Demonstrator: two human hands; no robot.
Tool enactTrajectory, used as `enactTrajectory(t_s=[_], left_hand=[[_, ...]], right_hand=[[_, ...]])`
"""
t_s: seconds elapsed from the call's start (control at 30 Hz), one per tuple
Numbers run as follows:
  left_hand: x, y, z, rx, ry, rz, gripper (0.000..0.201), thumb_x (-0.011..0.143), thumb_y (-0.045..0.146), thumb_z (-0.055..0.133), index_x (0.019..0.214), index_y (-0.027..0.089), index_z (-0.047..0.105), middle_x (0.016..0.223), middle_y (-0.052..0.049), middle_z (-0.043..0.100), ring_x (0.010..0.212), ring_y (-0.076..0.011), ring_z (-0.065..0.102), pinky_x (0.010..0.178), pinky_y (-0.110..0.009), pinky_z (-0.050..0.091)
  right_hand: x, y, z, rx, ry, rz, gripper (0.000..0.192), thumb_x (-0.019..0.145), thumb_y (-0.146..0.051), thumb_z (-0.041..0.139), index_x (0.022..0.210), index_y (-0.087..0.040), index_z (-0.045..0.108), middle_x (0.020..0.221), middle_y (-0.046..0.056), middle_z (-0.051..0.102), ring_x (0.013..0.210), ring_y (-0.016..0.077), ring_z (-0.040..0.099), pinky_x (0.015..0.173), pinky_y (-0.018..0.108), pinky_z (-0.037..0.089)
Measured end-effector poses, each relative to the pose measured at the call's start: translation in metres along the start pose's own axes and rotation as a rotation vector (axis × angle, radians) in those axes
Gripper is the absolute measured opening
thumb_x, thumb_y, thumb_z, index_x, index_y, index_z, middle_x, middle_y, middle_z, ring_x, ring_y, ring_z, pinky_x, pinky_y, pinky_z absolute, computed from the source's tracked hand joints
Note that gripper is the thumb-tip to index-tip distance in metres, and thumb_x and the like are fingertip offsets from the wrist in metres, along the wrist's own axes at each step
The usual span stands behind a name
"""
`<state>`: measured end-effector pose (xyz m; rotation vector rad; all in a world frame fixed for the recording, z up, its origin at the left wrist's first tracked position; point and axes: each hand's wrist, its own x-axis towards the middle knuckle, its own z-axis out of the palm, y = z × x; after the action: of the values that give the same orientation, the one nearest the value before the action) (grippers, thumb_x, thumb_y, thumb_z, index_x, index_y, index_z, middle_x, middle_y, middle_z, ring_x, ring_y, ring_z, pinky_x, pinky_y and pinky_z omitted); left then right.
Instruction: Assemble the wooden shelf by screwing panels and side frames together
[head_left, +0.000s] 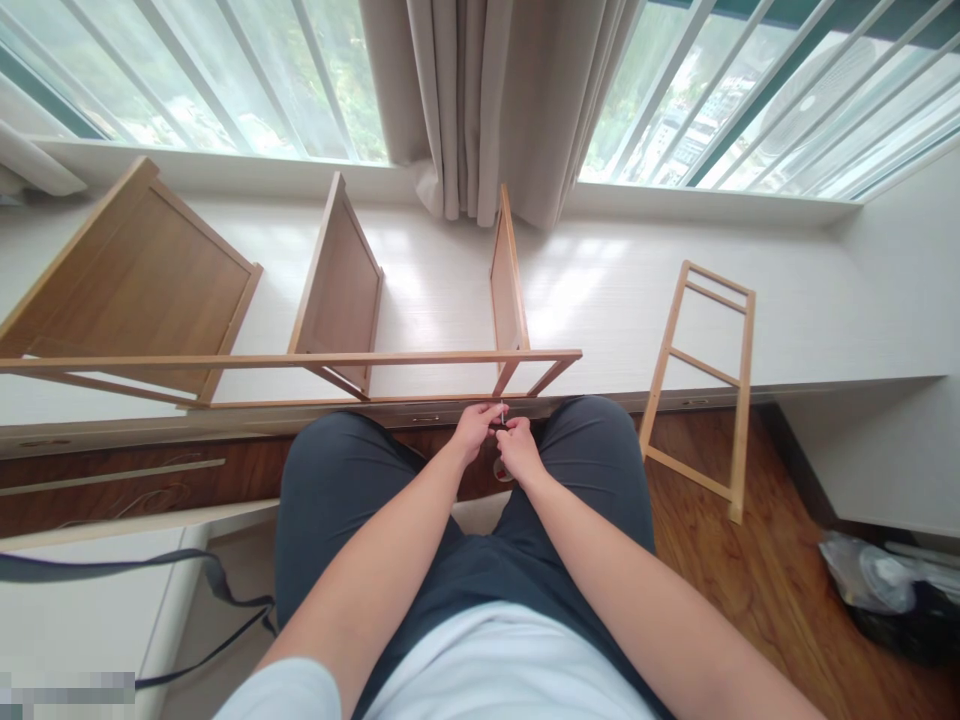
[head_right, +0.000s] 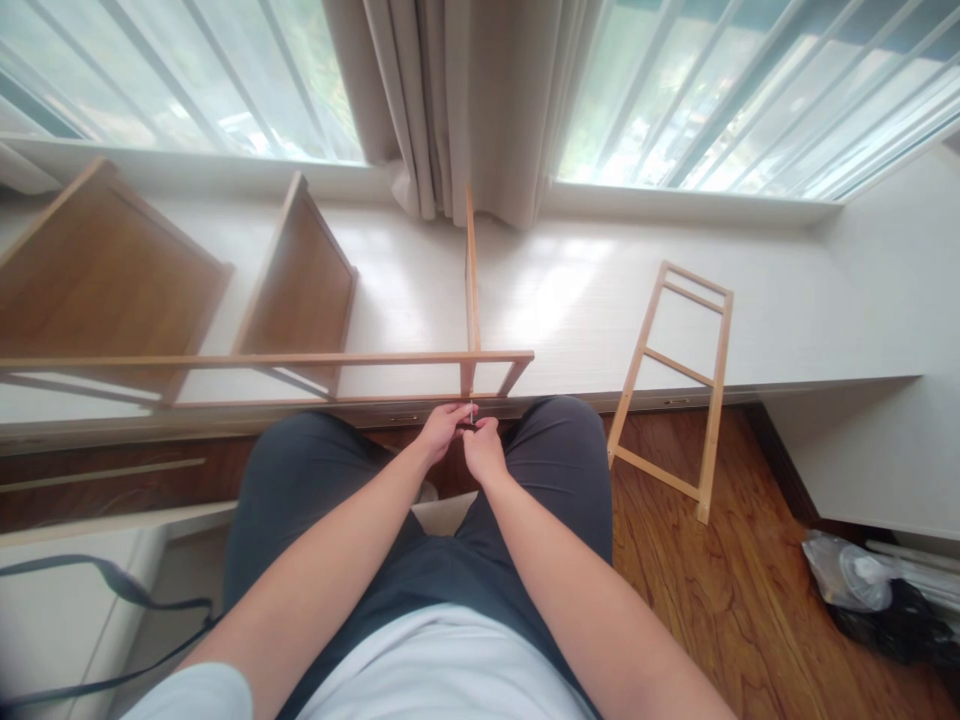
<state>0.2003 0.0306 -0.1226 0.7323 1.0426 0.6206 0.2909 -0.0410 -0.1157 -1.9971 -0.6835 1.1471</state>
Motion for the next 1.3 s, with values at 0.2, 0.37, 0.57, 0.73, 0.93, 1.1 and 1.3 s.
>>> enactTrajectory(t_s=[0.2, 0.37, 0.57, 0.73, 0.93, 1.1, 1.3], left_hand=[[-0.001, 0.001, 0.001, -0.012, -0.001, 0.009, 0.040, 0.061, 0.044, 0.082, 0.084, 0.012, 0.075, 0.086, -0.009, 0.070, 0.071, -0.0124, 0.055, 0.056, -0.021, 0.037], [-0.001, 0.003, 0.002, -0.014, -0.001, 0.000, 0.040, 0.061, 0.043, 0.082, 0.084, 0.011, 0.075, 0.077, -0.006, 0.067, 0.066, -0.0114, 0.054, 0.055, -0.022, 0.038], [0.000, 0.000, 0.001, -0.024, -0.006, 0.003, 0.042, 0.060, 0.044, 0.084, 0.083, 0.010, 0.074, 0.069, -0.003, 0.062, 0.060, -0.0091, 0.052, 0.053, -0.021, 0.037], [0.002, -0.001, 0.001, -0.038, -0.013, -0.009, 0.042, 0.060, 0.044, 0.085, 0.083, 0.010, 0.074, 0.065, -0.001, 0.060, 0.059, -0.0091, 0.052, 0.053, -0.021, 0.038], [0.003, -0.003, 0.001, -0.040, -0.013, -0.015, 0.041, 0.061, 0.044, 0.083, 0.082, 0.011, 0.073, 0.063, 0.000, 0.059, 0.058, -0.0100, 0.052, 0.054, -0.023, 0.039], [0.004, -0.004, 0.001, -0.034, -0.007, -0.006, 0.041, 0.061, 0.044, 0.083, 0.082, 0.011, 0.074, 0.067, -0.002, 0.062, 0.059, -0.0103, 0.053, 0.055, -0.023, 0.039], [0.003, -0.001, 0.002, -0.025, -0.025, 0.007, 0.042, 0.061, 0.045, 0.083, 0.083, 0.011, 0.074, 0.064, -0.002, 0.062, 0.056, -0.0103, 0.052, 0.052, -0.023, 0.037]], right_hand=[[-0.001, -0.002, -0.001, -0.077, -0.052, -0.004, 0.025, 0.078, -0.026, 0.058, 0.100, -0.021, 0.047, 0.074, 0.000, 0.062, 0.058, 0.0151, 0.056, 0.053, 0.025, 0.041], [-0.003, -0.007, -0.002, -0.103, -0.101, -0.013, 0.015, 0.082, -0.025, 0.053, 0.095, -0.021, 0.048, 0.065, -0.003, 0.062, 0.051, 0.0133, 0.053, 0.050, 0.023, 0.039], [-0.012, -0.025, -0.005, -0.021, -0.126, 0.077, 0.009, 0.082, -0.019, 0.050, 0.091, -0.019, 0.051, 0.057, -0.004, 0.059, 0.042, 0.0102, 0.046, 0.042, 0.020, 0.033], [-0.018, -0.035, -0.007, 0.095, -0.149, 0.143, 0.009, 0.085, -0.019, 0.049, 0.092, -0.018, 0.054, 0.056, -0.003, 0.058, 0.038, 0.0089, 0.043, 0.035, 0.019, 0.028], [-0.018, -0.035, -0.008, 0.275, -0.210, 0.231, 0.008, 0.088, -0.021, 0.047, 0.092, -0.017, 0.053, 0.058, -0.002, 0.060, 0.038, 0.0079, 0.043, 0.035, 0.018, 0.027], [-0.020, -0.036, -0.013, 0.494, -0.293, 0.305, 0.009, 0.086, -0.025, 0.052, 0.091, -0.018, 0.053, 0.058, -0.003, 0.059, 0.040, 0.0078, 0.043, 0.038, 0.018, 0.031], [-0.020, -0.034, -0.014, 0.570, -0.310, 0.291, 0.012, 0.079, -0.023, 0.059, 0.087, -0.020, 0.051, 0.058, -0.005, 0.058, 0.042, 0.0077, 0.043, 0.039, 0.018, 0.031]])
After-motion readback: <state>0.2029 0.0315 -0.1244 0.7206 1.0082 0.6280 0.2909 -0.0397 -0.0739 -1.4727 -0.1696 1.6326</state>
